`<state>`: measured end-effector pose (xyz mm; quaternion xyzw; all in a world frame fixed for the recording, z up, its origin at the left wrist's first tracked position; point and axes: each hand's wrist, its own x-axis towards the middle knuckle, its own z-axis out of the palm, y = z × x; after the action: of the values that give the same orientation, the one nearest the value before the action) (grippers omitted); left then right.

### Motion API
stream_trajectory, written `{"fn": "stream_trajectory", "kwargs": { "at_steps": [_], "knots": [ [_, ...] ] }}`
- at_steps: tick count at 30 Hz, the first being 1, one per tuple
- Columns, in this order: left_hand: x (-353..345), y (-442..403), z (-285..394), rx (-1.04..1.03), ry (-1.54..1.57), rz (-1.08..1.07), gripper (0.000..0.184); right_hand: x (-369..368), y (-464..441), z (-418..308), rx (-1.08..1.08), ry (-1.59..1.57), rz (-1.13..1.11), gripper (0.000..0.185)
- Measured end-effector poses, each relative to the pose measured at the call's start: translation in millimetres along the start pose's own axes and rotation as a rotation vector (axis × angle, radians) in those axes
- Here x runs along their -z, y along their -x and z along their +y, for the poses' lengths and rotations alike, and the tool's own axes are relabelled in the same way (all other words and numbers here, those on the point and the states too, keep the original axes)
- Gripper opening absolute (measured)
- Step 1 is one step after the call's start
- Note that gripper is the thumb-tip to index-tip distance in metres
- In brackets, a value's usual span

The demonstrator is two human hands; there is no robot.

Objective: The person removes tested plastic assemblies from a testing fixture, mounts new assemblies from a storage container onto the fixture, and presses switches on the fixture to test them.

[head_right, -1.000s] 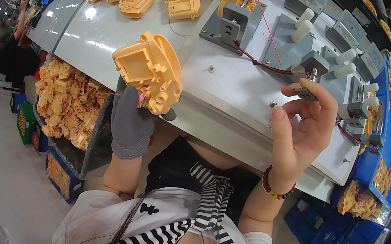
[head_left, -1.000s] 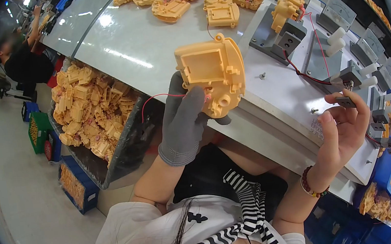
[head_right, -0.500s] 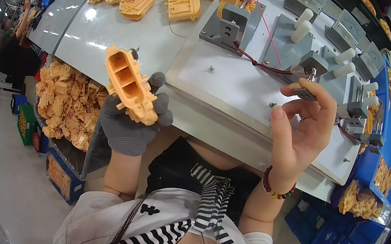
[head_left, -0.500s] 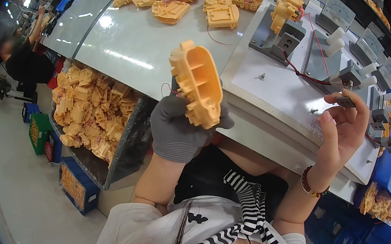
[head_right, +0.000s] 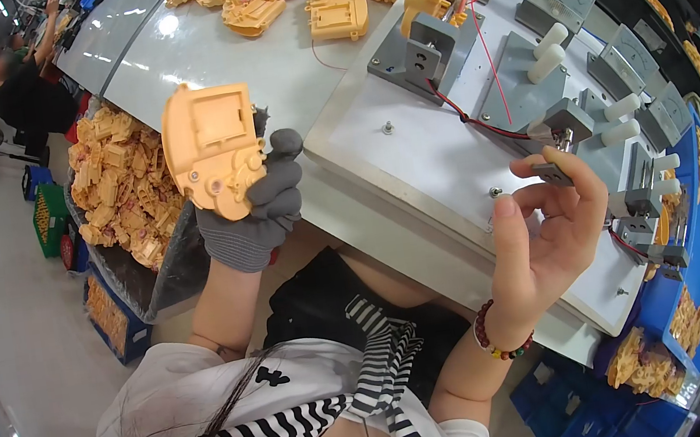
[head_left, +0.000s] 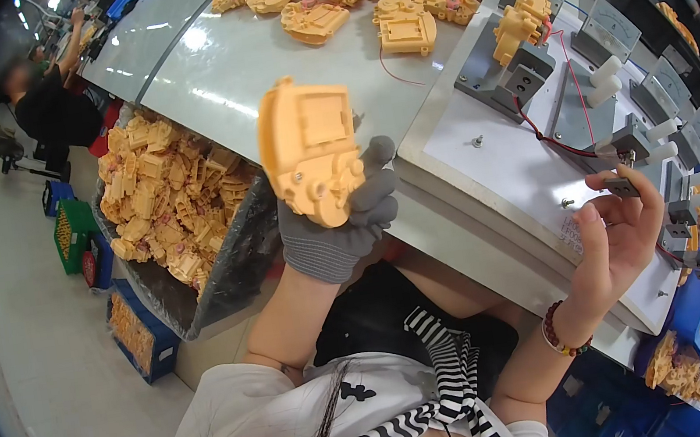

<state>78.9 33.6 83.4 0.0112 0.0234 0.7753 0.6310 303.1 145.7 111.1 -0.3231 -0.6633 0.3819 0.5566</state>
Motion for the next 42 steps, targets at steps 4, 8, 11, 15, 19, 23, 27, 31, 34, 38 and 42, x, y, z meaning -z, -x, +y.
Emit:
{"fn": "stream_trajectory", "kwargs": {
  "at_steps": [4, 8, 11, 15, 19, 23, 27, 31, 34, 38, 42],
  "knots": [
    [8.0, -5.4, 4.3, 0.005, -0.041, 0.034, 0.053, -0.2, -0.4, 0.6, 0.008, 0.01, 0.004, 0.045],
    [7.9, 0.4, 2.2, -0.03, -0.209, -0.008, 0.049, -0.2, -0.6, 0.2, 0.008, 0.014, 0.002, 0.045],
    [9.4, 4.0, 1.4, -0.025, -0.169, 0.016, 0.053, -0.3, -0.5, 0.0, 0.006, 0.017, 0.006, 0.045],
    [3.0, 4.8, 1.5, -0.011, -0.156, 0.056, 0.068, 0.0, -0.4, -0.2, 0.004, 0.021, 0.006, 0.045],
    [-8.4, 7.0, -2.7, -0.024, -0.189, -0.009, 0.087, -0.6, -0.3, 0.1, 0.001, 0.013, 0.011, 0.045],
    [-9.8, 10.2, -3.6, -0.036, -0.185, -0.049, 0.094, -0.5, 0.0, 0.3, 0.001, 0.013, 0.014, 0.045],
    [-15.5, 7.9, -9.2, -0.072, -0.296, 0.055, 0.092, -0.8, -0.3, 0.1, -0.003, 0.012, 0.017, 0.046],
    [-13.0, 6.0, -12.6, -0.134, -0.367, 0.038, 0.087, -0.4, 0.0, -0.5, -0.008, 0.011, 0.014, 0.046],
    [-18.7, 7.7, -22.3, -0.168, -0.443, 0.123, 0.087, -0.6, 0.0, -0.4, -0.006, 0.013, 0.013, 0.045],
    [-14.2, 10.4, -25.3, -0.098, -0.441, 0.121, 0.088, -1.4, -0.1, -0.3, -0.003, 0.009, 0.02, 0.045],
    [-6.7, 12.6, -26.2, -0.025, -0.314, 0.129, 0.086, -1.3, -0.2, -0.4, -0.002, 0.014, 0.02, 0.045]
  ]
}}
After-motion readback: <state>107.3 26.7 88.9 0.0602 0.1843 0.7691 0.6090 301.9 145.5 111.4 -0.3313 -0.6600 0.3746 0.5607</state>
